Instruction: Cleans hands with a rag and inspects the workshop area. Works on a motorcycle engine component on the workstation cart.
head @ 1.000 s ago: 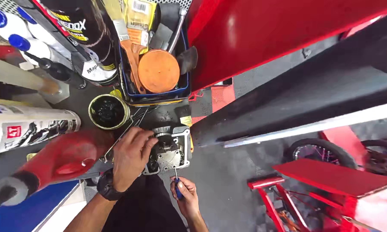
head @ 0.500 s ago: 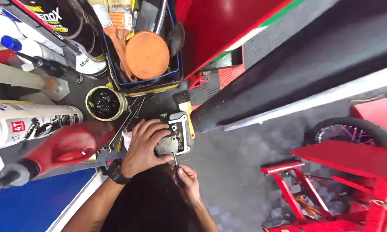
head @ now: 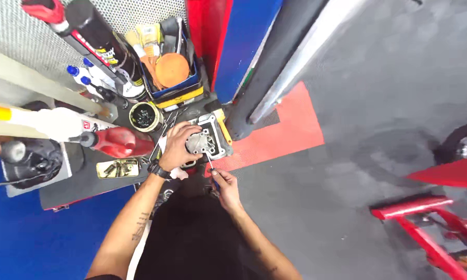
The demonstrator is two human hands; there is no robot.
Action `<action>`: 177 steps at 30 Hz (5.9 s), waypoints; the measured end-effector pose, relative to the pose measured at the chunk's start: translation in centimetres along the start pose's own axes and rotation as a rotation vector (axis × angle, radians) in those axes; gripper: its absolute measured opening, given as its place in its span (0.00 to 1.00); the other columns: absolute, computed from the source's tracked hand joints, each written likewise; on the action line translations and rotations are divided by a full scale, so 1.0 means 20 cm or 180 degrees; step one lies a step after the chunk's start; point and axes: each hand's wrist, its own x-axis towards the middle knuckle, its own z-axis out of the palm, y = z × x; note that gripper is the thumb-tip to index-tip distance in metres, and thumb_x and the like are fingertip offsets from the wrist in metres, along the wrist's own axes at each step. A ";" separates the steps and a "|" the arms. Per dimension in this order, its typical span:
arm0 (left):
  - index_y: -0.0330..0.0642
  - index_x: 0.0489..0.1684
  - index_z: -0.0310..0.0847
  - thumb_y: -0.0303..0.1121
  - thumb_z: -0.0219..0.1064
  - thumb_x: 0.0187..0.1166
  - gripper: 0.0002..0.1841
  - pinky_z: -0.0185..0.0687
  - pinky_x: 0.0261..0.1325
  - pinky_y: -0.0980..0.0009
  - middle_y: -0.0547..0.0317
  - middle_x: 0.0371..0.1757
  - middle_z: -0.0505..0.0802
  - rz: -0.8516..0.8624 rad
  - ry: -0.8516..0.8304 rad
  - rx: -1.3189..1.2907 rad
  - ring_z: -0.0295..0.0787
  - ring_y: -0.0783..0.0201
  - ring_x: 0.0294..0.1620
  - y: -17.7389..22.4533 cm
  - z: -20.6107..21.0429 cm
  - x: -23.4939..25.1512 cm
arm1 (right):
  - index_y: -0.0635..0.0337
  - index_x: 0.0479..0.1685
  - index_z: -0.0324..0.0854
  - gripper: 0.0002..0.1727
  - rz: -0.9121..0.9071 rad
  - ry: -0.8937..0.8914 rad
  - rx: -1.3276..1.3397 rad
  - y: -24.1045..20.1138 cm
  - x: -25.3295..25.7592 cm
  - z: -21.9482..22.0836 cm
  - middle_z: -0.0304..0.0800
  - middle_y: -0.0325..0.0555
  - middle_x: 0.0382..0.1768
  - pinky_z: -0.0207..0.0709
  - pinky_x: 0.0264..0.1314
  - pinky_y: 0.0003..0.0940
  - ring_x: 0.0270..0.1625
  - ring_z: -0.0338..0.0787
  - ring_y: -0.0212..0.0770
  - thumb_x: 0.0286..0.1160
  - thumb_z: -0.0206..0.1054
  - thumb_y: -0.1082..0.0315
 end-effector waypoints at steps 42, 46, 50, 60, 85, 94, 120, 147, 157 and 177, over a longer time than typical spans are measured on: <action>0.40 0.63 0.80 0.37 0.91 0.30 0.46 0.60 0.89 0.48 0.51 0.74 0.84 -0.0009 -0.0338 -0.0372 0.70 0.53 0.84 0.03 -0.03 0.08 | 0.63 0.46 0.90 0.20 0.0336 -0.0543 0.0718 0.05 0.06 -0.07 0.85 0.38 0.19 0.61 0.13 0.20 0.13 0.70 0.25 0.90 0.53 0.61; 0.40 0.63 0.80 0.36 0.90 0.29 0.46 0.58 0.90 0.48 0.50 0.75 0.84 -0.0074 -0.0367 -0.0399 0.69 0.52 0.85 0.04 -0.03 0.08 | 0.63 0.42 0.91 0.17 0.0123 -0.0332 0.0577 0.06 0.06 -0.06 0.83 0.36 0.18 0.63 0.15 0.21 0.14 0.71 0.26 0.87 0.57 0.63; 0.40 0.63 0.80 0.35 0.90 0.28 0.46 0.59 0.90 0.48 0.50 0.75 0.84 -0.0044 -0.0356 -0.0409 0.68 0.52 0.85 0.03 -0.03 0.08 | 0.60 0.34 0.92 0.14 -0.0316 -0.0063 0.0035 0.07 0.06 -0.05 0.84 0.34 0.19 0.69 0.20 0.23 0.17 0.75 0.27 0.84 0.64 0.64; 0.40 0.61 0.80 0.34 0.90 0.28 0.45 0.59 0.91 0.49 0.51 0.74 0.84 -0.0002 -0.0318 -0.0422 0.68 0.52 0.86 0.03 -0.02 0.08 | 0.56 0.48 0.95 0.19 -0.1272 0.0751 -0.1942 0.10 0.02 -0.02 0.97 0.43 0.39 0.87 0.47 0.36 0.40 0.94 0.33 0.82 0.65 0.51; 0.40 0.61 0.79 0.34 0.90 0.28 0.45 0.60 0.91 0.51 0.50 0.74 0.84 -0.0024 -0.0306 -0.0502 0.69 0.52 0.85 0.03 -0.02 0.08 | 0.62 0.48 0.90 0.21 0.0790 -0.0871 0.1590 0.03 0.05 -0.09 0.78 0.33 0.16 0.57 0.10 0.16 0.10 0.65 0.21 0.89 0.52 0.59; 0.41 0.60 0.79 0.33 0.90 0.27 0.45 0.58 0.91 0.48 0.52 0.74 0.84 -0.0042 -0.0333 -0.0445 0.67 0.52 0.86 0.03 -0.02 0.08 | 0.62 0.45 0.93 0.12 -0.0297 -0.0078 0.0139 0.05 0.03 -0.06 0.86 0.34 0.20 0.67 0.17 0.21 0.15 0.73 0.26 0.83 0.64 0.66; 0.41 0.61 0.79 0.36 0.90 0.29 0.45 0.58 0.91 0.48 0.51 0.75 0.84 -0.0018 -0.0347 -0.0424 0.67 0.52 0.87 0.03 -0.03 0.08 | 0.64 0.54 0.90 0.21 0.0748 -0.0674 0.1231 0.00 0.02 -0.08 0.89 0.41 0.26 0.61 0.12 0.17 0.13 0.70 0.24 0.88 0.51 0.63; 0.42 0.62 0.78 0.35 0.90 0.30 0.45 0.58 0.90 0.48 0.51 0.75 0.83 -0.0029 -0.0350 -0.0387 0.67 0.52 0.87 0.02 -0.02 0.08 | 0.58 0.57 0.93 0.18 -0.1225 0.0999 -0.1657 0.12 -0.04 0.04 0.96 0.43 0.45 0.86 0.51 0.27 0.44 0.93 0.29 0.76 0.70 0.58; 0.41 0.63 0.78 0.35 0.90 0.30 0.46 0.60 0.90 0.48 0.50 0.74 0.84 -0.0031 -0.0358 -0.0323 0.69 0.52 0.85 0.03 -0.03 0.08 | 0.59 0.52 0.91 0.13 -0.0728 0.0658 -0.0764 0.08 -0.03 0.03 0.94 0.36 0.34 0.82 0.33 0.22 0.29 0.87 0.24 0.76 0.71 0.62; 0.41 0.59 0.79 0.37 0.89 0.33 0.42 0.59 0.89 0.45 0.52 0.70 0.87 0.0096 -0.0270 -0.0337 0.70 0.51 0.85 0.04 -0.03 0.07 | 0.62 0.43 0.91 0.11 -0.0082 0.0192 0.0407 0.06 -0.01 0.01 0.88 0.39 0.22 0.68 0.16 0.22 0.16 0.76 0.28 0.82 0.64 0.67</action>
